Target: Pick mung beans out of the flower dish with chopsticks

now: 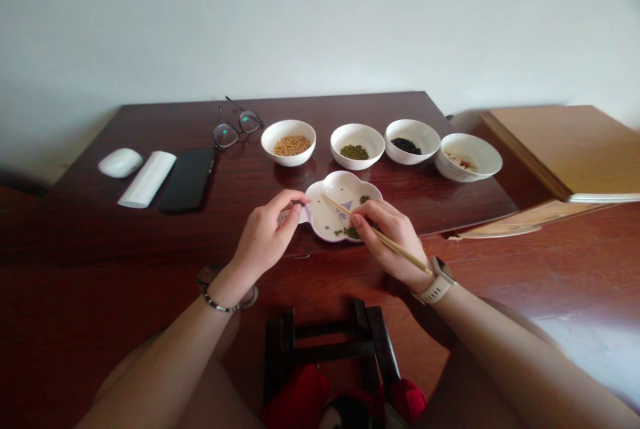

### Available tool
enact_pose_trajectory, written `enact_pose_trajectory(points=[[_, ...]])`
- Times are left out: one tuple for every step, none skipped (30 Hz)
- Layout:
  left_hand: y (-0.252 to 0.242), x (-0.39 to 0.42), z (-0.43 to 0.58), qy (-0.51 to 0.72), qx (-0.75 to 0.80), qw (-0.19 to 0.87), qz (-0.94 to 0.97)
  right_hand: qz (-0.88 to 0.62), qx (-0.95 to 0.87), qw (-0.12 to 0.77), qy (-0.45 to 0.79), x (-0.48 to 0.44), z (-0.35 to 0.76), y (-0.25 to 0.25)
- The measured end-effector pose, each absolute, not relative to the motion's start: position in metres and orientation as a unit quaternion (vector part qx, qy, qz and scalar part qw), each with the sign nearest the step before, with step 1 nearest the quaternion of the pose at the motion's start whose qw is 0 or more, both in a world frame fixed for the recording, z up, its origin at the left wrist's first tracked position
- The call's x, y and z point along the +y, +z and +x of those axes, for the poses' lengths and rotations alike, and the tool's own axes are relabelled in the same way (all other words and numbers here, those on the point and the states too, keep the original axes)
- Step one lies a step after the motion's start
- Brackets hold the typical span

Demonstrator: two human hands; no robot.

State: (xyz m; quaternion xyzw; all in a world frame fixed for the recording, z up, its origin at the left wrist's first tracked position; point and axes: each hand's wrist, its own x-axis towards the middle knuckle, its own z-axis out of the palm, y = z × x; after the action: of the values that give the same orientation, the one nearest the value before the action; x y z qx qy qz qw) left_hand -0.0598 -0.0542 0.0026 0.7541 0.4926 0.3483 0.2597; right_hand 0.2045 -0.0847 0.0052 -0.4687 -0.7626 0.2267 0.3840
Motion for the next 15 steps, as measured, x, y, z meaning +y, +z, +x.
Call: enact_pose_trajectory(points=[[0.0028,-0.0542,-0.0598,0.348,0.492,0.259,0.755,-0.469,-0.763,0.384,0.227,-0.0847,0.2044,0.0053],[0.0030,-0.0542,-0.0598,0.347,0.492,0.257,0.756,-0.469,-0.763,0.383,0.226,-0.0845,0.2044,0.0052],[0.0032,-0.0541,-0.0598,0.346,0.493,0.256,0.757,-0.468,-0.763,0.383,0.226,-0.0843,0.2045,0.0051],[0.0033,-0.0541,-0.0598,0.345,0.494,0.253,0.757,-0.468,-0.764,0.383,0.225,-0.0842,0.2046,0.0049],[0.0035,-0.0541,-0.0597,0.344,0.495,0.252,0.757,-0.468,-0.764,0.383,0.225,-0.0840,0.2047,0.0048],[0.0036,-0.0541,-0.0597,0.344,0.496,0.250,0.757,-0.468,-0.765,0.382,0.224,-0.0839,0.2048,0.0046],[0.0036,-0.0541,-0.0596,0.343,0.497,0.249,0.757,-0.467,-0.765,0.382,0.223,-0.0838,0.2049,0.0046],[0.0037,-0.0542,-0.0595,0.343,0.497,0.249,0.757,-0.467,-0.766,0.382,0.223,-0.0838,0.2049,0.0047],[0.0037,-0.0543,-0.0594,0.343,0.498,0.248,0.757,-0.466,-0.766,0.382,0.222,-0.0838,0.2049,0.0049],[0.0037,-0.0544,-0.0593,0.342,0.499,0.249,0.757,-0.467,-0.766,0.381,0.222,-0.0839,0.2049,0.0052],[0.0037,-0.0545,-0.0591,0.341,0.500,0.248,0.756,-0.467,-0.766,0.381,0.222,-0.0840,0.2048,0.0056],[0.0037,-0.0547,-0.0590,0.340,0.502,0.248,0.756,-0.468,-0.766,0.380,0.222,-0.0841,0.2047,0.0060],[0.0038,-0.0548,-0.0589,0.339,0.503,0.247,0.756,-0.469,-0.767,0.378,0.223,-0.0842,0.2047,0.0064],[0.0039,-0.0550,-0.0587,0.338,0.503,0.246,0.756,-0.470,-0.767,0.377,0.223,-0.0843,0.2046,0.0067],[0.0040,-0.0551,-0.0585,0.338,0.503,0.244,0.757,-0.470,-0.767,0.375,0.222,-0.0844,0.2046,0.0070]])
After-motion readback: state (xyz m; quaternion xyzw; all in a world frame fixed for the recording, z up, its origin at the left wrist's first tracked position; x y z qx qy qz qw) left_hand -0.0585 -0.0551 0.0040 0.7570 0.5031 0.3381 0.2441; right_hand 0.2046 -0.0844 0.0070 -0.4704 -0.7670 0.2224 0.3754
